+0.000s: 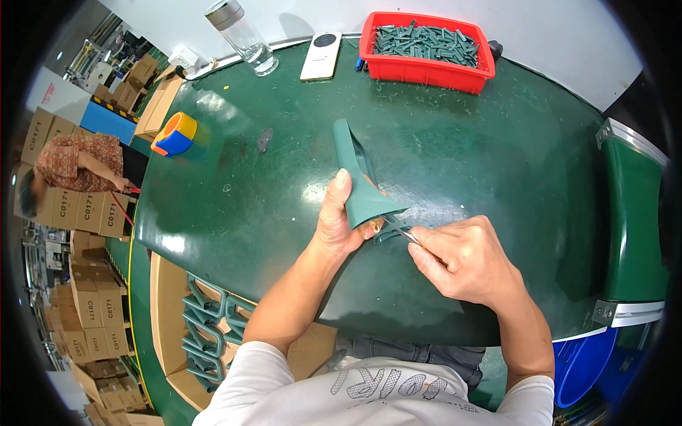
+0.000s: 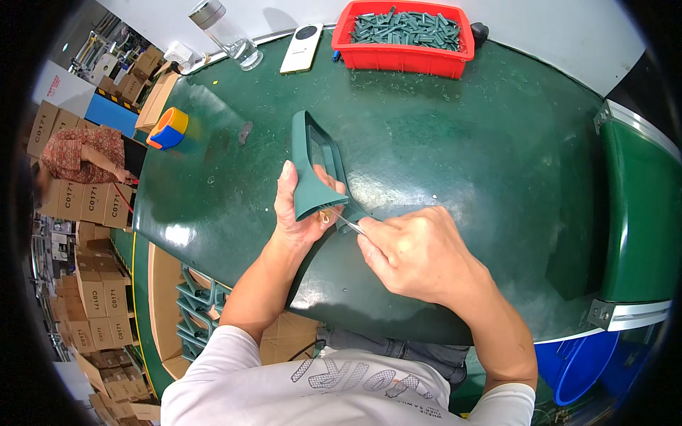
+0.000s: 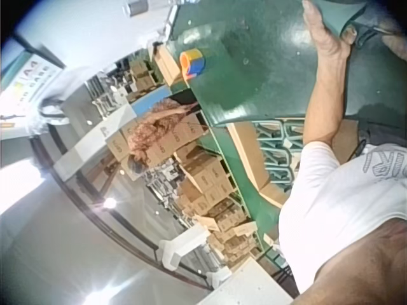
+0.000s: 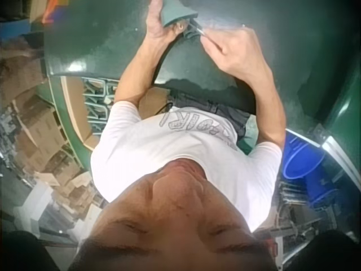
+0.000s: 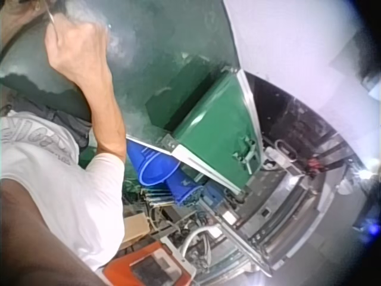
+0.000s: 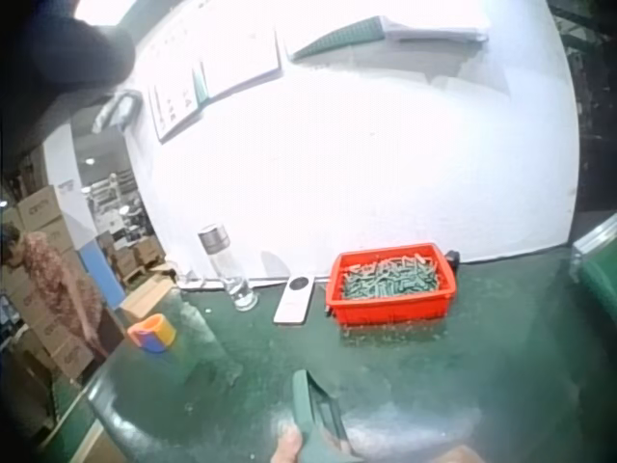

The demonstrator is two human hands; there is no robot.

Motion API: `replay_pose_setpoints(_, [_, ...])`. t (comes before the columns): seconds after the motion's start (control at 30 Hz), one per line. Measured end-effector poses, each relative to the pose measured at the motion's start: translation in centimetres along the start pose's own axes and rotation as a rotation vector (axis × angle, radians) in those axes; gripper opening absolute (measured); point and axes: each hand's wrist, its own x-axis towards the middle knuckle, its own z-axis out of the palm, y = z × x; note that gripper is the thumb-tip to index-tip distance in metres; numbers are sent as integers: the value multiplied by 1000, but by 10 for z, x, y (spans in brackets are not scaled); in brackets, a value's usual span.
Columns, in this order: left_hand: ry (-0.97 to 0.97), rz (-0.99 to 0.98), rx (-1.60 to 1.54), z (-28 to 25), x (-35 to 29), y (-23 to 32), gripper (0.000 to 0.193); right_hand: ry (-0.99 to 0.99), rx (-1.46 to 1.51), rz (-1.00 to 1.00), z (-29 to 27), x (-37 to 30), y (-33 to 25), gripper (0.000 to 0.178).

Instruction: Insert small plastic components into a larger U-shaped plastic frame and place the finished assembly into a box.

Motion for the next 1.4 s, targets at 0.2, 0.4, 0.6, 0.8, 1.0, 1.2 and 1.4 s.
replay_pose_setpoints(0.2, [0, 19, 37, 0, 0, 1, 61, -4, -10, -23, 0, 0, 0, 7])
replay_pose_setpoints(0.4, [29, 14, 55, 6, -3, 1, 56, -1, -84, -45, 0, -3, 1, 9])
replay_pose_setpoints(0.6, [55, -8, 95, 10, 1, -4, 52, -5, -181, -28, -3, -7, 2, 8])
replay_pose_setpoints(0.8, [249, -44, 89, 13, -7, 8, 41, -52, -258, -88, 3, 9, -2, 9])
replay_pose_setpoints(1.0, [73, 63, 99, 9, 10, 2, 39, 212, 93, 68, 6, -38, 39, 17])
replay_pose_setpoints(1.2, [113, 273, 250, 2, -23, 18, 39, 475, 598, 610, 29, -47, 59, 24])
replay_pose_setpoints(1.4, [397, 524, 586, 15, -81, 48, 40, 415, 486, 728, 22, -39, 32, 30])
